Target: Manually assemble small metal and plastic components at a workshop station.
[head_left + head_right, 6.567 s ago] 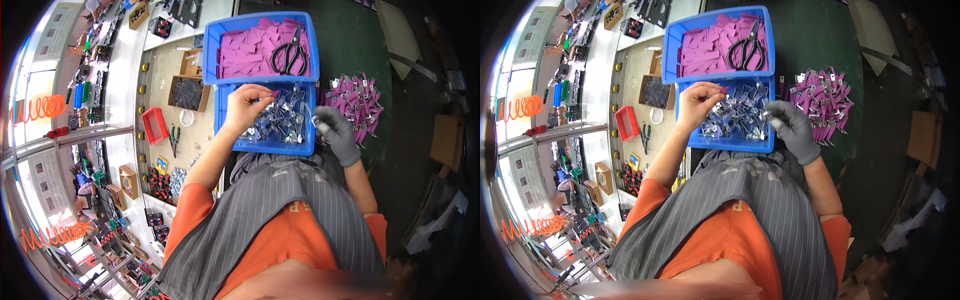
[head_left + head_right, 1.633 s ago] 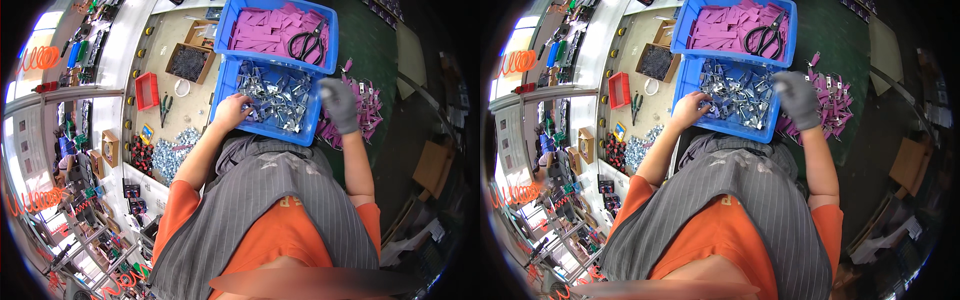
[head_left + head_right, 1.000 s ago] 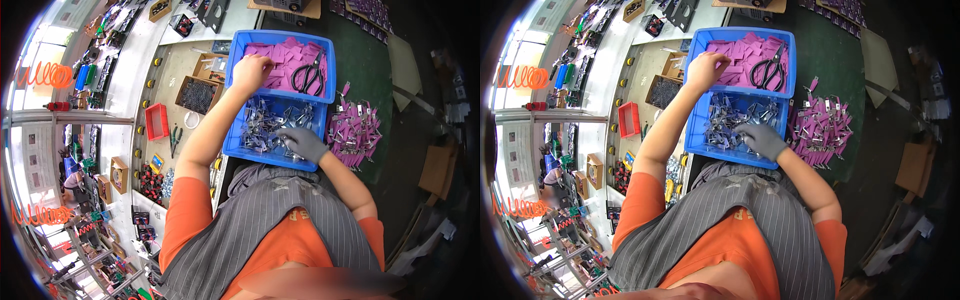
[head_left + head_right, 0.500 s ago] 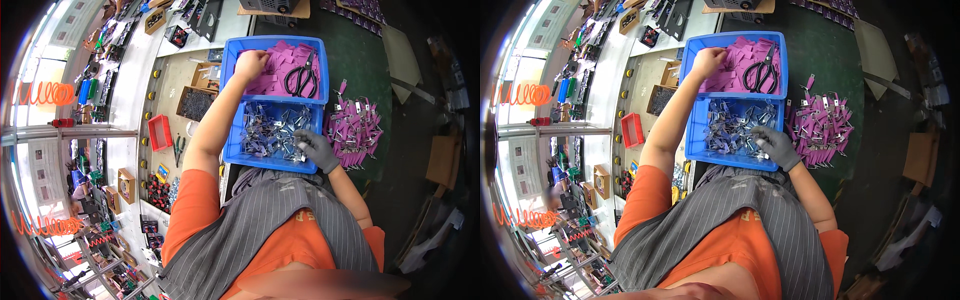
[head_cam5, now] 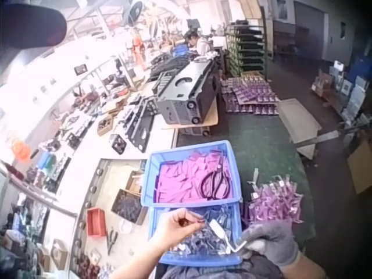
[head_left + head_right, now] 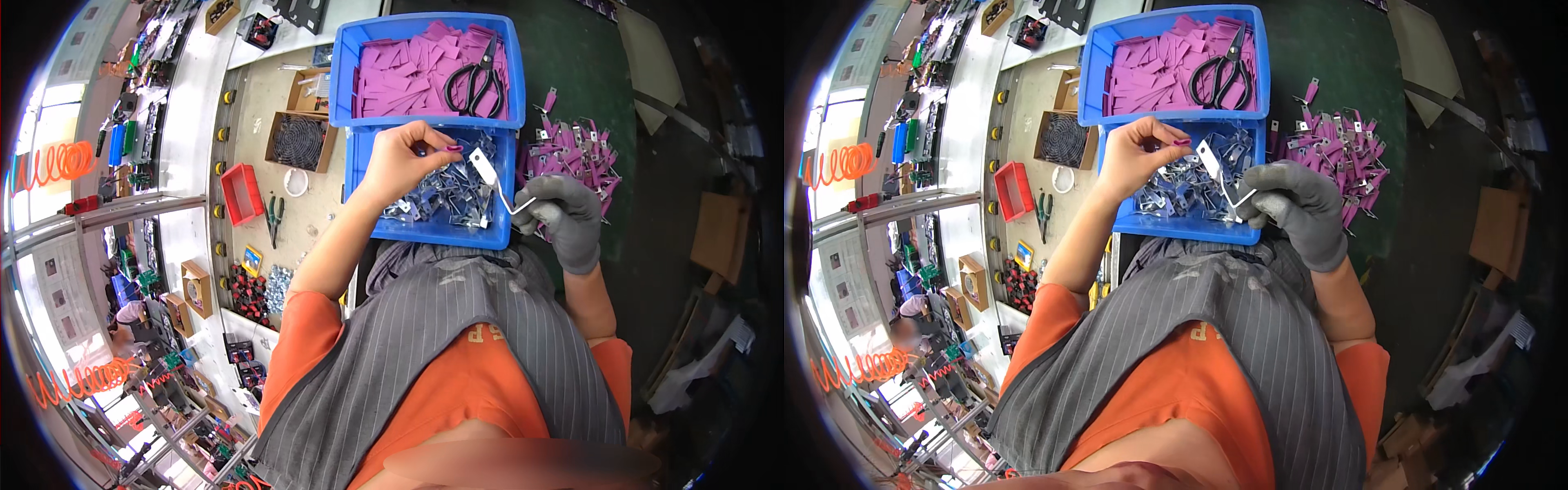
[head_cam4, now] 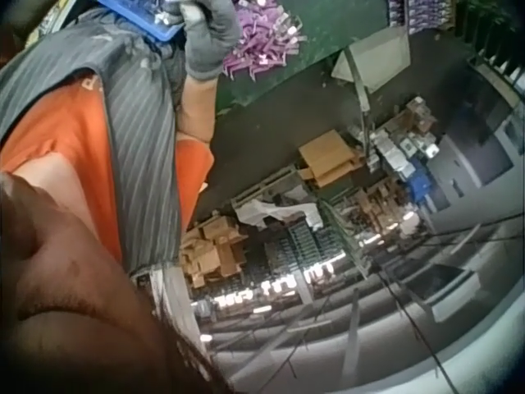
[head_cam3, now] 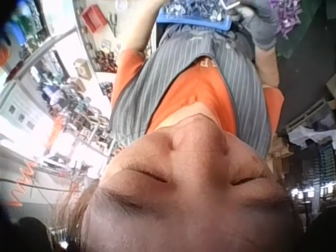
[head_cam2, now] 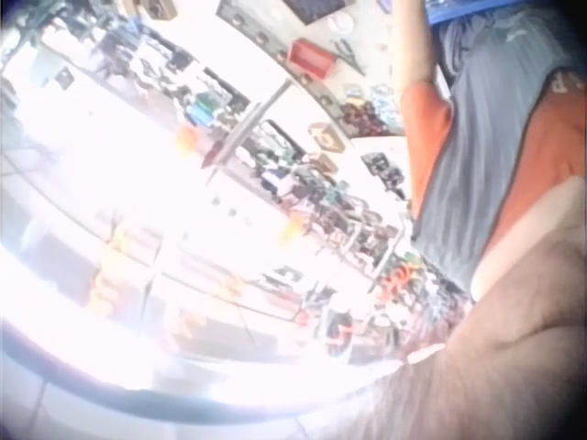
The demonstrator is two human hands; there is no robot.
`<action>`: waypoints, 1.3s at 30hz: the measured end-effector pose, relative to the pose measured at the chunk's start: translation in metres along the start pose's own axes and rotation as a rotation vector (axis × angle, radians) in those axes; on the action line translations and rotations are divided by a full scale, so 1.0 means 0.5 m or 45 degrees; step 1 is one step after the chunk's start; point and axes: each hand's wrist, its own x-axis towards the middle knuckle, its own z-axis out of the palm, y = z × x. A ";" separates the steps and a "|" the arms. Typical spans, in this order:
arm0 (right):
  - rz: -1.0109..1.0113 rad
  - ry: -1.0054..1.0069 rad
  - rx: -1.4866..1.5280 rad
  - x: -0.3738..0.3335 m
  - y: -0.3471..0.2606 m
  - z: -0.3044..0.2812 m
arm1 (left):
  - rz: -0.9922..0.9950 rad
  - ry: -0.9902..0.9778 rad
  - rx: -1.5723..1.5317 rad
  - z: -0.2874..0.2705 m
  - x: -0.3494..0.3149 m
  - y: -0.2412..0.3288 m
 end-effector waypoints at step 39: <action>0.173 0.841 -1.055 0.027 0.200 -0.374 | -0.142 -0.496 1.780 -0.025 -0.072 -0.258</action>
